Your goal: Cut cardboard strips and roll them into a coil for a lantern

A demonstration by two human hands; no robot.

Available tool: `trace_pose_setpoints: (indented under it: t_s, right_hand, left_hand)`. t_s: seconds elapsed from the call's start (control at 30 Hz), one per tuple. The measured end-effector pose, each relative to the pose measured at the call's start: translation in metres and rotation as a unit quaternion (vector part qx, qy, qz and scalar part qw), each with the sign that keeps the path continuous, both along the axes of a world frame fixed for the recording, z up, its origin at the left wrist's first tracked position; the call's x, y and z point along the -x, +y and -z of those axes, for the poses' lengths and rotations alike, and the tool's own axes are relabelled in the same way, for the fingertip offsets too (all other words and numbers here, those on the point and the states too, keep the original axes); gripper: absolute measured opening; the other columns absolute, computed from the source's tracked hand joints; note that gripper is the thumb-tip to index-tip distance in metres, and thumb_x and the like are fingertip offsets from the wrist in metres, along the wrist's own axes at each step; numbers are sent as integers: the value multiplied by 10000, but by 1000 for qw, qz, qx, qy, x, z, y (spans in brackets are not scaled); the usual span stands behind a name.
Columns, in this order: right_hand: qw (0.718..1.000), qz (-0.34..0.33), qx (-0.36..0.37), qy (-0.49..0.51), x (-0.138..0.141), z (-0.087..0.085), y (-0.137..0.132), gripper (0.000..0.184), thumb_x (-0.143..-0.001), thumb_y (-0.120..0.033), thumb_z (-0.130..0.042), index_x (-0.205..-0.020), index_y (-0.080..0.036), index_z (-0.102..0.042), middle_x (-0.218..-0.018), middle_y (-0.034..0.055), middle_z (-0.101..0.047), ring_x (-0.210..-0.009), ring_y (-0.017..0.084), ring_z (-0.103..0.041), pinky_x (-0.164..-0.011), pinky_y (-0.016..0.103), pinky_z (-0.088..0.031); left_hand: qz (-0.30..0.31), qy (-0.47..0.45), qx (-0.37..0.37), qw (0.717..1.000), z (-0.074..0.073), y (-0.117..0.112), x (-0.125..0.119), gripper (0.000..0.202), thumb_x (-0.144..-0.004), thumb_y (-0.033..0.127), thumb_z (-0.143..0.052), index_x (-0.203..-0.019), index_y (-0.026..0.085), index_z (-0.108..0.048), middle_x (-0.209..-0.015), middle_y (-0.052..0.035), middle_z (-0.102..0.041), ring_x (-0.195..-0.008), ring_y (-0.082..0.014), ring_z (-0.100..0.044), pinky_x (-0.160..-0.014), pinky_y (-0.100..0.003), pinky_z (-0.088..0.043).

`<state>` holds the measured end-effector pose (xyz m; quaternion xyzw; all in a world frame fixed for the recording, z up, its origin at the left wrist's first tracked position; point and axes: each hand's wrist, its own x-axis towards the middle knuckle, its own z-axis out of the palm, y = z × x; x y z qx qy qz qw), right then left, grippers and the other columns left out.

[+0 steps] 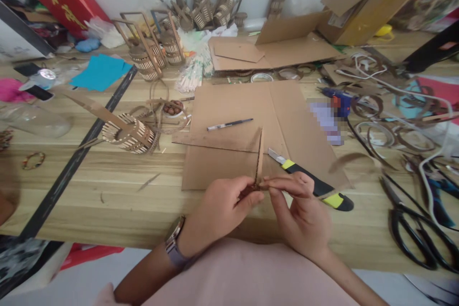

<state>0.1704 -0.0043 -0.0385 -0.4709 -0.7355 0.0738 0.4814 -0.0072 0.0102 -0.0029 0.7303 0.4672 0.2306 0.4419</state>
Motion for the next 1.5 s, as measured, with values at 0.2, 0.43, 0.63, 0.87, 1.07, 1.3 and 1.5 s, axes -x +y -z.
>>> trace_pose_setpoints:
  t_s: [0.2,0.43,0.63,0.87,1.07,1.3,1.5]
  right_hand:
    - [995,-22,-55,-75,-2,-7,3,186,-926,-200,-613,-1097,-271,-597,-908,11,-770,-880,219,-735,-783,398,-486]
    - [991,-2,-94,-90,-2,-9,0,231,-894,-136,-644,-1071,-281,-614,-933,4,-789,-909,228,-742,-825,410,-461]
    - [993,-6,-63,-96,-3,-8,-2,223,-896,-123,-617,-1038,-293,-599,-937,-23,-795,-883,211,-749,-862,409,-421]
    - [1000,1,8,29,-3,0,-1,112,-933,-164,-556,-965,-266,-588,-861,-7,-759,-842,208,-733,-862,416,-459]
    - [997,-10,29,71,-1,3,-1,120,-929,-175,-581,-988,-273,-616,-885,9,-746,-886,220,-714,-841,424,-506]
    - [995,21,93,-12,-18,4,10,192,-980,-416,-545,-938,-262,-652,-853,15,-738,-797,206,-690,-692,347,-517]
    - [934,162,83,-307,-66,38,26,437,-957,-559,-489,-1142,-195,-645,-1058,141,-719,-858,320,-650,-659,427,-467]
  left_hand:
    - [-30,19,-43,998,0,-2,-4,250,-999,252,-475,-773,192,-566,-661,18,-624,-599,-135,-572,-552,-233,-329]
    - [-31,22,-78,996,-2,-4,-7,284,-996,248,-463,-718,202,-497,-627,29,-566,-555,-123,-499,-537,-235,-310]
    - [-26,21,-86,996,0,-4,-6,320,-1001,270,-449,-695,196,-507,-616,20,-559,-564,-124,-503,-550,-239,-330]
    - [8,-98,59,993,-1,-2,0,246,-1011,253,-454,-875,181,-647,-869,-30,-766,-809,-147,-720,-691,-200,-487]
    - [0,-78,85,993,-3,2,1,229,-992,321,-521,-867,182,-655,-871,-26,-782,-816,-164,-737,-695,-219,-506]
    - [-32,-117,155,980,0,5,4,356,-1011,377,-418,-832,163,-640,-830,-71,-781,-739,-163,-731,-670,-246,-553]
    - [-87,-160,224,957,8,11,5,376,-993,421,-419,-895,135,-644,-640,-49,-720,-511,-121,-587,-526,-222,-489]
